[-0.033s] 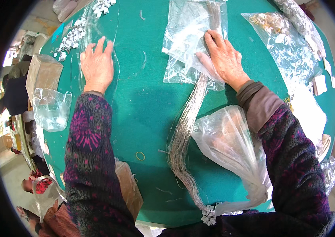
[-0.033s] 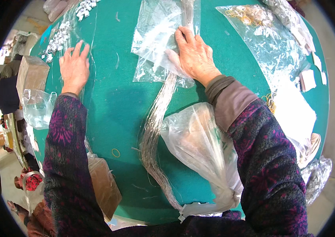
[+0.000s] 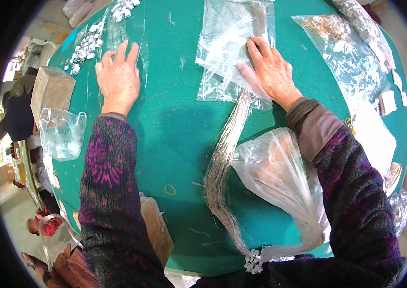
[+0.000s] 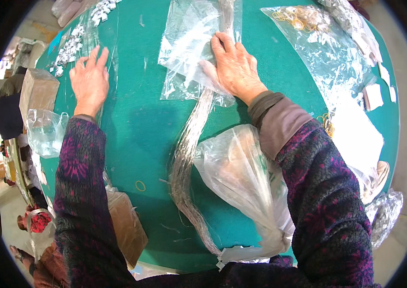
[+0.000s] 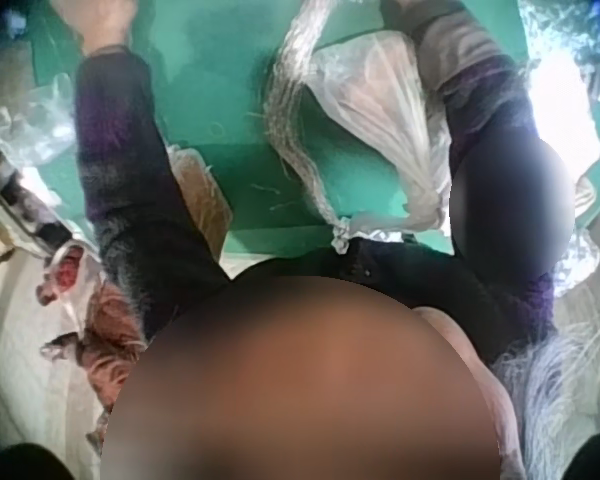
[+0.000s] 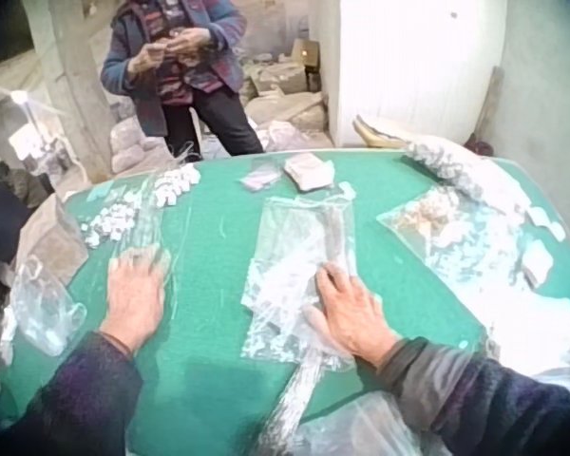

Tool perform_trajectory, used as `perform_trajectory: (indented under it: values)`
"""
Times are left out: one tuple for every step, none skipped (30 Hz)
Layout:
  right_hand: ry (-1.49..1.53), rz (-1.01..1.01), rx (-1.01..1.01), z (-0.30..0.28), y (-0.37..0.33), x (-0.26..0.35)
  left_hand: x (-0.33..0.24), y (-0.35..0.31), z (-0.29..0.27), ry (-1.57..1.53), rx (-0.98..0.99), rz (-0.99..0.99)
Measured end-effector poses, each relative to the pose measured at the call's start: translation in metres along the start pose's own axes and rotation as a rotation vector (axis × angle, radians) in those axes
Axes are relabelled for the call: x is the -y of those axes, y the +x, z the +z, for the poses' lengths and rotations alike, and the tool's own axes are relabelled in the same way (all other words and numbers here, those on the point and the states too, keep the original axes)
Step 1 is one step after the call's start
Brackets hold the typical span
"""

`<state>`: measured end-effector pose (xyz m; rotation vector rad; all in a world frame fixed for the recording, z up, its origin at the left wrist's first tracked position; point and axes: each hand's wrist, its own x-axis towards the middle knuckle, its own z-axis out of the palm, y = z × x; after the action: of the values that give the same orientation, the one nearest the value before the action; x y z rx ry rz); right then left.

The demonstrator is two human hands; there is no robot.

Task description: The person gathers and aligns bundles of thin wires, secures them with rubber bands, and places the bundles into plastic bags. The person also handles small white plastic components on the table and organizes the finished wire bundles.

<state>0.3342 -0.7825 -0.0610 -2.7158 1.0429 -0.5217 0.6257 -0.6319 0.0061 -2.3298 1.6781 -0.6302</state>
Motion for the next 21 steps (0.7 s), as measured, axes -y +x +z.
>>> perform_trajectory:
  values:
    - [-0.005, -0.013, -0.018, 0.000, -0.001, 0.000, -0.009, 0.002, -0.011, 0.012, -0.063, -0.015]
    - [-0.010, -0.012, -0.014, 0.000, -0.001, -0.001, -0.016, 0.003, -0.023, 0.025, -0.153, -0.015]
    - [-0.011, -0.016, -0.027, 0.001, -0.002, -0.001, -0.025, 0.004, -0.035, 0.049, -0.293, 0.001]
    - [0.006, -0.024, -0.028, 0.000, -0.003, -0.001, -0.037, 0.005, -0.046, -0.035, -0.313, 0.034]
    - [-0.004, -0.011, -0.015, 0.000, -0.003, -0.002, -0.052, 0.007, -0.056, -0.165, -0.417, 0.097]
    - [-0.006, -0.013, -0.031, 0.000, -0.004, -0.003, -0.069, 0.010, -0.064, -0.366, -0.435, 0.226]
    - [0.012, -0.048, -0.057, 0.000, -0.004, -0.004, -0.088, 0.012, -0.070, -0.643, -0.483, 0.349]
    - [-0.017, -0.043, -0.024, 0.001, -0.004, -0.005, -0.113, 0.010, -0.074, -0.704, -0.416, 0.446]
    - [-0.025, -0.071, -0.001, 0.001, -0.004, -0.006, -0.138, 0.007, -0.077, -0.810, -0.399, 0.522]
    - [-0.061, -0.051, 0.059, 0.002, -0.004, -0.006, -0.159, 0.010, -0.076, -0.871, -0.347, 0.489]
    - [-0.036, -0.071, 0.037, 0.002, -0.003, -0.007, -0.174, 0.017, -0.075, -0.956, -0.340, 0.450]
    - [-0.040, -0.041, 0.050, 0.003, -0.003, -0.007, -0.181, 0.020, -0.072, -1.006, -0.249, 0.415]
    - [-0.048, -0.011, 0.059, 0.003, -0.003, -0.008, -0.182, 0.022, -0.068, -0.974, -0.143, 0.342]
    - [-0.045, -0.054, -0.006, 0.004, -0.003, -0.008, -0.180, 0.024, -0.064, -0.905, 0.044, 0.272]
    - [-0.020, -0.063, -0.049, 0.005, -0.003, -0.008, -0.174, 0.025, -0.061, -0.826, 0.236, 0.197]
    - [0.002, -0.054, -0.060, 0.005, -0.002, -0.007, -0.166, 0.021, -0.059, -0.694, 0.099, 0.221]
    - [0.030, -0.041, -0.069, 0.005, -0.003, -0.007, -0.155, 0.016, -0.059, -0.591, -0.089, 0.265]
    - [0.028, -0.052, -0.088, 0.005, -0.002, -0.006, -0.146, 0.010, -0.059, -0.692, 0.057, 0.244]
    - [0.025, -0.042, -0.088, 0.005, -0.002, -0.005, -0.138, 0.006, -0.060, -0.814, 0.127, 0.236]
    - [0.026, -0.045, -0.105, 0.005, -0.002, -0.005, -0.129, 0.004, -0.061, -0.847, 0.324, 0.198]
    - [0.034, -0.058, -0.127, 0.005, -0.002, -0.004, -0.121, 0.002, -0.063, -0.910, 0.454, 0.173]
